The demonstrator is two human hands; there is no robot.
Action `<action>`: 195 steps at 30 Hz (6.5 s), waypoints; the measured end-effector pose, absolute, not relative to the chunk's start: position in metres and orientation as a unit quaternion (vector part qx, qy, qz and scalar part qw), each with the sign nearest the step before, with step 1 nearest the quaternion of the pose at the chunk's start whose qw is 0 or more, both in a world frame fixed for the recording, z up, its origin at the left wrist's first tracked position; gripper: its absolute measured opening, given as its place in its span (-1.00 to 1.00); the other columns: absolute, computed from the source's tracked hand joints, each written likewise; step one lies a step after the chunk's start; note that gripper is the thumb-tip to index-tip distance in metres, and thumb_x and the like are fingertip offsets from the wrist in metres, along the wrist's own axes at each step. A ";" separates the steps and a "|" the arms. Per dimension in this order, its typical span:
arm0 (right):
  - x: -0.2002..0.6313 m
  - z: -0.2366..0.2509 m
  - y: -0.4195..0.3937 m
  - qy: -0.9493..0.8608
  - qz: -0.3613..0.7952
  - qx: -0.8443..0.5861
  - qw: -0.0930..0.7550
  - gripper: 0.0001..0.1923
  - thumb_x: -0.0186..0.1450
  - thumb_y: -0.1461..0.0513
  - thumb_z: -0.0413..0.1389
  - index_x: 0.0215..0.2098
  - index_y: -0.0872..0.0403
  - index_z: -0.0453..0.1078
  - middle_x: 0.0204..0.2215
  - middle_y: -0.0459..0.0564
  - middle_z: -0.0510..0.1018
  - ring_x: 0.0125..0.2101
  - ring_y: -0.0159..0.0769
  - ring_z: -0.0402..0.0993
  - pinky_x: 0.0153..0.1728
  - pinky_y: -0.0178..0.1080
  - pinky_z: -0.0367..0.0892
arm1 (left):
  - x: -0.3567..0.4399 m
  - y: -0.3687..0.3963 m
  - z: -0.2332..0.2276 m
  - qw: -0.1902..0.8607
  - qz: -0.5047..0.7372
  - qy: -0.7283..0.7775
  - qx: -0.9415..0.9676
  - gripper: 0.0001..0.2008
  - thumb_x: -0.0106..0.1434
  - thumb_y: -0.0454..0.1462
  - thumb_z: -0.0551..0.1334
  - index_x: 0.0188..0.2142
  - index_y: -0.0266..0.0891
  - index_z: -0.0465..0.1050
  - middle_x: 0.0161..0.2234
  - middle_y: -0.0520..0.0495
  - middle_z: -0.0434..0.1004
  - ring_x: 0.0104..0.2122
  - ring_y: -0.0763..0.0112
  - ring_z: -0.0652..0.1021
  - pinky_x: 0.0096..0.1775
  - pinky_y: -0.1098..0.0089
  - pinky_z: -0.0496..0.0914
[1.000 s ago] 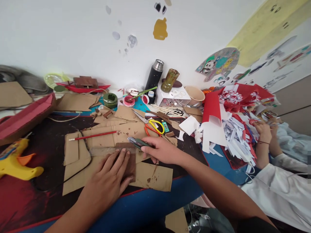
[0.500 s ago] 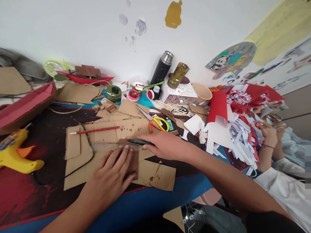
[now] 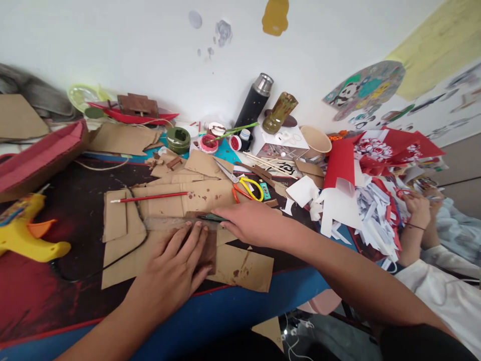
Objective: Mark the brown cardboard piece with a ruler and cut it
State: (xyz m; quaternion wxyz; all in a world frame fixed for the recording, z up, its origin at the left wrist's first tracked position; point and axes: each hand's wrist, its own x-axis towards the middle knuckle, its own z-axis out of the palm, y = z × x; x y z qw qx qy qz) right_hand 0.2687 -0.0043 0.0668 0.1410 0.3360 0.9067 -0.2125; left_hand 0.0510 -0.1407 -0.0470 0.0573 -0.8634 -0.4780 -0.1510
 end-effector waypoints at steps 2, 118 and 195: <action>0.270 0.065 -0.004 0.910 -0.205 0.334 0.134 -0.62 0.62 0.21 0.09 0.33 0.03 0.53 -0.04 0.14 0.81 -0.13 -0.01 0.72 -0.15 -0.10 0.48 | 0.052 -0.141 -0.048 0.055 -0.149 -0.482 -0.862 -0.35 0.58 -0.15 0.11 0.49 -0.58 0.35 0.42 -0.55 0.51 0.33 -0.27 0.54 0.37 -0.15 0.29; 0.310 0.027 -0.013 0.650 -0.608 0.455 -0.022 -0.86 0.59 0.14 0.15 -0.08 0.04 0.45 -0.38 -0.16 0.64 -0.60 -0.46 0.49 -0.58 -0.40 0.36 | 0.049 -0.148 -0.034 0.048 -0.172 -0.477 -0.860 -0.22 0.57 -0.15 0.22 0.61 -0.53 0.10 0.39 -0.56 0.54 0.27 -0.31 0.59 0.31 -0.16 0.38; 0.316 -0.001 -0.038 0.560 -0.677 0.449 -0.165 -0.75 0.57 0.04 0.15 -0.17 0.04 0.42 -0.42 -0.15 0.60 -0.62 -0.49 0.49 -0.58 -0.42 0.42 | 0.051 -0.145 -0.032 0.036 -0.160 -0.486 -0.859 -0.30 0.62 -0.11 0.12 0.61 -0.40 0.12 0.43 -0.43 0.52 0.28 -0.16 0.57 0.36 -0.07 0.28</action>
